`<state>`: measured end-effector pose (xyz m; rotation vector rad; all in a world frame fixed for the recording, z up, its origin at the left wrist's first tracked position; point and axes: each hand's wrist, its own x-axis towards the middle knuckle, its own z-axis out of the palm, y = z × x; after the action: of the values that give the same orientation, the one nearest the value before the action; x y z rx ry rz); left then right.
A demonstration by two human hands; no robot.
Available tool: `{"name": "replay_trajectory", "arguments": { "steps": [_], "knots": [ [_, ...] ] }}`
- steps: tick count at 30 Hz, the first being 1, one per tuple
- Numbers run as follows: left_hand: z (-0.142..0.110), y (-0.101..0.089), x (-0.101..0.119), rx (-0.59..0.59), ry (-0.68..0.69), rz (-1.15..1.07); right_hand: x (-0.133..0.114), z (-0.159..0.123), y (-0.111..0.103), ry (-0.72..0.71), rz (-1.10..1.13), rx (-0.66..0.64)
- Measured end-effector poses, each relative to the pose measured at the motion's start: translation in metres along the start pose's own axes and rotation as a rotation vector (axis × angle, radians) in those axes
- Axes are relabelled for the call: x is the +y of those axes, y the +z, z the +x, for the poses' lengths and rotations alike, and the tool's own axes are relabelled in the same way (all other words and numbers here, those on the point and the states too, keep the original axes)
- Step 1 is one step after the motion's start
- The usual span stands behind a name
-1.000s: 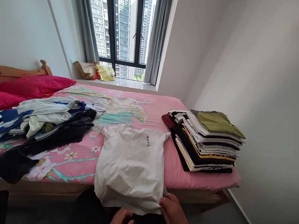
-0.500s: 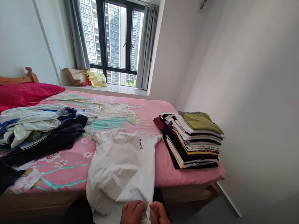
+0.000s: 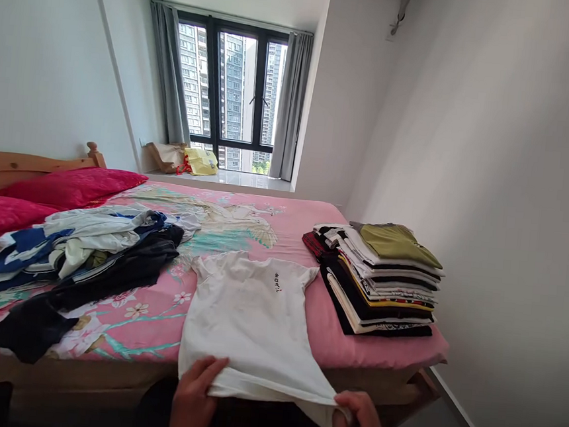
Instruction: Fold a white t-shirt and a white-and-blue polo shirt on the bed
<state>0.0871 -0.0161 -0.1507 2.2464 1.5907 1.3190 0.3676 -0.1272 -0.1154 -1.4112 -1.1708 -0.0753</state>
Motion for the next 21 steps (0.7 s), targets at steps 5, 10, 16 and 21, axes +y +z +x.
{"name": "replay_trajectory", "arguments": {
  "steps": [5,10,16,21],
  "knots": [
    [0.032,-0.056,-0.044,0.051,-0.234,0.014,0.025,0.026,-0.021,0.128,-0.031,0.028],
    [0.050,-0.085,-0.042,-0.083,-0.670,-0.364,0.019,0.023,-0.016,0.368,0.024,0.022],
    [0.071,-0.128,-0.007,-0.351,-0.813,-0.716,0.036,0.016,-0.024,0.619,0.137,-0.092],
    [0.071,-0.153,0.017,-0.515,-0.569,-0.740,0.038,0.013,-0.029,0.740,0.300,-0.059]
  ]
}}
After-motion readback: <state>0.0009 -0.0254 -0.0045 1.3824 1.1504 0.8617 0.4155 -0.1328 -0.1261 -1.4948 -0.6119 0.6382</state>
